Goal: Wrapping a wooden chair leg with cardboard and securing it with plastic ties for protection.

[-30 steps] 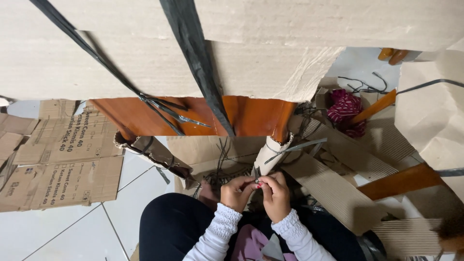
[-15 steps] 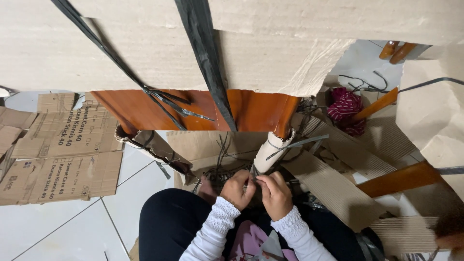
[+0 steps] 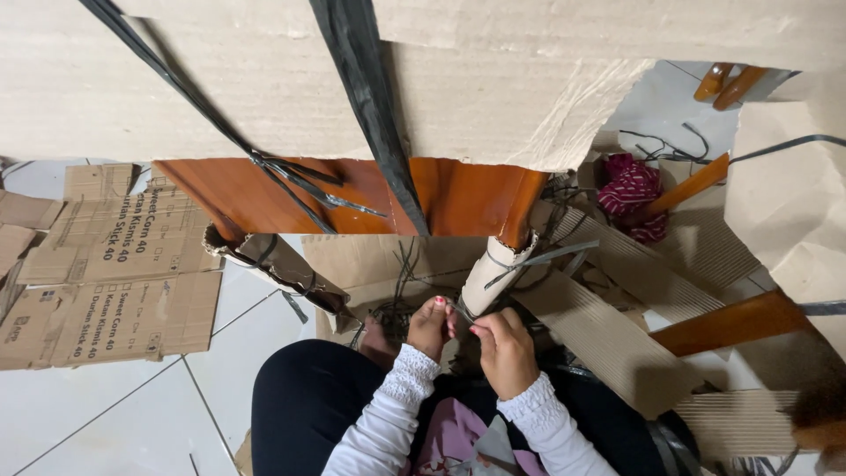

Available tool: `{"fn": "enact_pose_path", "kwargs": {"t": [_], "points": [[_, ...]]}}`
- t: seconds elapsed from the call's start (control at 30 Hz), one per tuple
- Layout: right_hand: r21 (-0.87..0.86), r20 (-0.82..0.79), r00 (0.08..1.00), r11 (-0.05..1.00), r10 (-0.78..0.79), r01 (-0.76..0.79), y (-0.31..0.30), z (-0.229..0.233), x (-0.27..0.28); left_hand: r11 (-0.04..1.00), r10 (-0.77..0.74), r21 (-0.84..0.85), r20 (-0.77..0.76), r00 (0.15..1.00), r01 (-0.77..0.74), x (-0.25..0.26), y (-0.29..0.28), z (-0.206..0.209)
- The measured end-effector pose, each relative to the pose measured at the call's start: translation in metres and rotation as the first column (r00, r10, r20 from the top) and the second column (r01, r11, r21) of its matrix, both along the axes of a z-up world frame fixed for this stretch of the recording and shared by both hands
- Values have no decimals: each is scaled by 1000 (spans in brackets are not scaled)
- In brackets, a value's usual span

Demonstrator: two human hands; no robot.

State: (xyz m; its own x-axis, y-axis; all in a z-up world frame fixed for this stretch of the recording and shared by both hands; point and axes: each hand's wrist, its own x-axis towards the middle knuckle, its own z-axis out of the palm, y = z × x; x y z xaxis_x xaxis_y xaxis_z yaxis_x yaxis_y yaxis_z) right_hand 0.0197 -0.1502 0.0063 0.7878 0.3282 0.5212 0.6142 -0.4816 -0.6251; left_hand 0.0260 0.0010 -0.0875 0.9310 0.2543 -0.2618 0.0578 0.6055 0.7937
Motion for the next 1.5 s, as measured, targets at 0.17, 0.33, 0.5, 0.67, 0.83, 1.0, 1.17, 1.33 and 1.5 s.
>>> {"fn": "enact_pose_path", "kwargs": {"t": [0.17,0.33,0.5,0.67,0.83,1.0,1.17,1.33,1.5], "points": [[-24,-33,999,1000,-6,5,-19,-10,18,979,151,-143,29,988,-145,19,-4,-33],[-99,-29,984,980,-176,173,-31,-64,59,962,249,-101,-68,966,-255,25,-5,-25],[-62,-87,961,964,-264,259,-15,-71,77,960,252,-118,-19,968,-252,19,-4,-6],[-16,-83,959,963,-271,270,-12,-70,75,937,124,-319,-83,989,-144,-5,-5,14],[8,-100,959,964,-265,267,-11,-69,70,636,72,-749,-180,981,-184,-23,-9,13],[-47,-52,957,958,-285,283,-16,-73,68,905,229,-368,-6,973,-215,-9,-35,-16],[-67,-49,950,950,-310,306,-18,-83,66,821,318,360,356,878,-444,0,-26,-5],[-78,-61,947,947,-316,311,-29,-84,62,751,168,500,488,857,-432,-4,-11,34],[-107,-250,931,964,-264,244,-43,-51,47,336,-125,842,484,866,-422,-5,12,69]]}}
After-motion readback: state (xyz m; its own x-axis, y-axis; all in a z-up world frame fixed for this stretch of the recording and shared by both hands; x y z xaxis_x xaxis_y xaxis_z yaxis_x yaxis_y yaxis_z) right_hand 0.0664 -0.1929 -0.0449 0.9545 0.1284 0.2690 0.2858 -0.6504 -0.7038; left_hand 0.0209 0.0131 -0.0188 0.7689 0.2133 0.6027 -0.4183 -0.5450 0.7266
